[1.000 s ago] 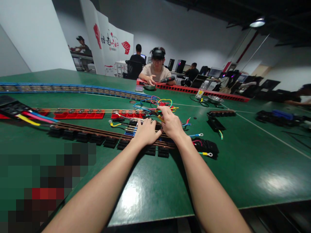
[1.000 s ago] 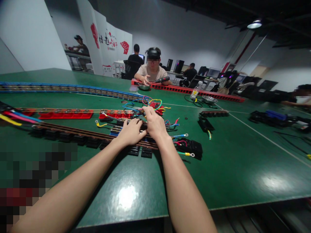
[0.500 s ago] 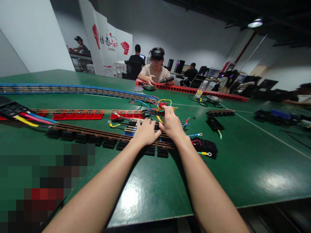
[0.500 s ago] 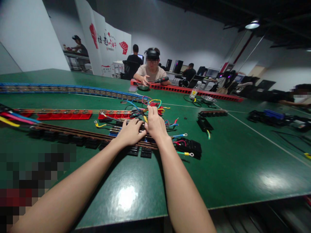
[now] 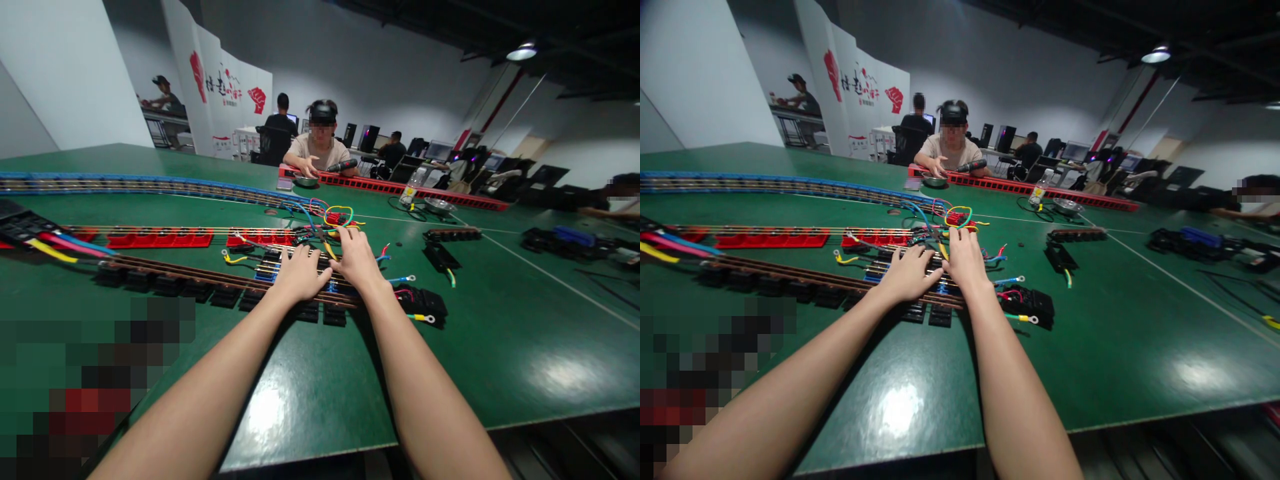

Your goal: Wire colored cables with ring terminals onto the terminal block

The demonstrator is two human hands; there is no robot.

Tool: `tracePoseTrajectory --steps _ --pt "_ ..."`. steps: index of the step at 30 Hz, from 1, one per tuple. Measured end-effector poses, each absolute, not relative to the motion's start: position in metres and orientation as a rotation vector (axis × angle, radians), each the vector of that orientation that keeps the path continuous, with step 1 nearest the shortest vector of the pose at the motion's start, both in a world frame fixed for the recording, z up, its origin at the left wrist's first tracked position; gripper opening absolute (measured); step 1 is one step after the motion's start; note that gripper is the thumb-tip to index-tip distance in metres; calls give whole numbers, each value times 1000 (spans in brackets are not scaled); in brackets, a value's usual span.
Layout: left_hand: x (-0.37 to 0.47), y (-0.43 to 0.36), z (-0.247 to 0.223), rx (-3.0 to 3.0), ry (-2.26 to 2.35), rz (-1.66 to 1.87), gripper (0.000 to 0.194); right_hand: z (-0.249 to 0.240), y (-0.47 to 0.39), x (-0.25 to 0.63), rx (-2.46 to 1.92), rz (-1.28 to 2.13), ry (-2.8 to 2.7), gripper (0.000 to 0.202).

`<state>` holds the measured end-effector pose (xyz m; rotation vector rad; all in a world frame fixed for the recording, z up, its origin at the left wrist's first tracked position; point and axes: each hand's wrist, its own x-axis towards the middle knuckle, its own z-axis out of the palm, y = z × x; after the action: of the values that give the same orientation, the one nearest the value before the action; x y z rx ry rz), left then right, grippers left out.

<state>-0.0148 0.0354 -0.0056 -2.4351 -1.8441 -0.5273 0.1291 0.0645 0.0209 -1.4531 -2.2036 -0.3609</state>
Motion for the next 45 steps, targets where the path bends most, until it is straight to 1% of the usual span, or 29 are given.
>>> tracePoseTrajectory --steps 5,13,18,28,38,45 --pt "-16 36 -6 -2444 -1834 -527 47 20 65 131 -1583 -399 -2246 62" --pt "-18 36 -8 -2446 -1813 -521 43 20 64 132 -1628 -305 -2242 53" --pt "-17 36 -7 -2448 -1815 -505 44 26 60 125 -1681 -321 -2261 46" --pt "-18 36 -8 -2441 -1804 -510 46 27 57 120 -1787 -383 -2362 38" --pt "-17 34 -5 -2434 -1812 -501 46 25 62 121 -1848 -382 -2200 45" --pt "-16 35 -7 -2428 -1814 -509 48 20 67 124 -1890 -223 -2043 45"
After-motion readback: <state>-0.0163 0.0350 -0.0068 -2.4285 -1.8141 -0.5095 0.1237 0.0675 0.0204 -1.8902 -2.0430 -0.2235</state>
